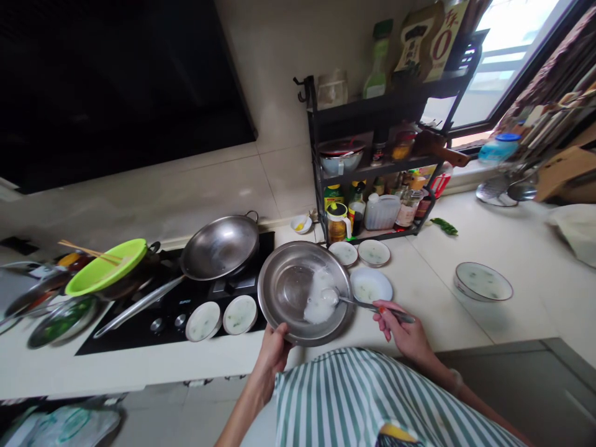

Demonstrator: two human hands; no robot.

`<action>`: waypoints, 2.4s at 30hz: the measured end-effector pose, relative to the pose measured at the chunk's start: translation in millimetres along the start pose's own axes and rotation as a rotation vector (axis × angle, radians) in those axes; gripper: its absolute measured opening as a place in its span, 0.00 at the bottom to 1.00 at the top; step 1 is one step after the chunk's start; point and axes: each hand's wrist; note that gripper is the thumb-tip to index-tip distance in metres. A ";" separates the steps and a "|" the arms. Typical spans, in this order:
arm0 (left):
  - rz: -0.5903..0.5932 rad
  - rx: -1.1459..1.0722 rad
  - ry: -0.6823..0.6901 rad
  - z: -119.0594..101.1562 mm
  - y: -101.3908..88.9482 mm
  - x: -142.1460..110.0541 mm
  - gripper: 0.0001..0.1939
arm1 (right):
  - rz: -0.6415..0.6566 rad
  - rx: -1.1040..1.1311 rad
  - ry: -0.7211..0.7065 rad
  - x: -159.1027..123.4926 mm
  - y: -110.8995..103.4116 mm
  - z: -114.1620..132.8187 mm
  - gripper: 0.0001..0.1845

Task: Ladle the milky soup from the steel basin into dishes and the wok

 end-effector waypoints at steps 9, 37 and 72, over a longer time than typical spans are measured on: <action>-0.014 0.008 -0.013 -1.4 1.5 -1.2 0.15 | -0.090 0.041 0.025 -0.6 -4.0 19.4 0.27; -0.005 0.012 -0.007 2.2 -2.4 2.5 0.15 | -0.222 0.177 0.065 -2.4 -12.3 20.2 0.23; -0.019 0.010 -0.018 -4.0 0.9 3.8 0.14 | -0.345 -0.116 -0.142 -13.4 -57.5 24.3 0.16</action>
Point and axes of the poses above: each hand's wrist, its own x-axis towards the middle knuckle, its own y-axis out of the palm, z = x × y, and after that the axes turned 8 degrees about -y, right-handed
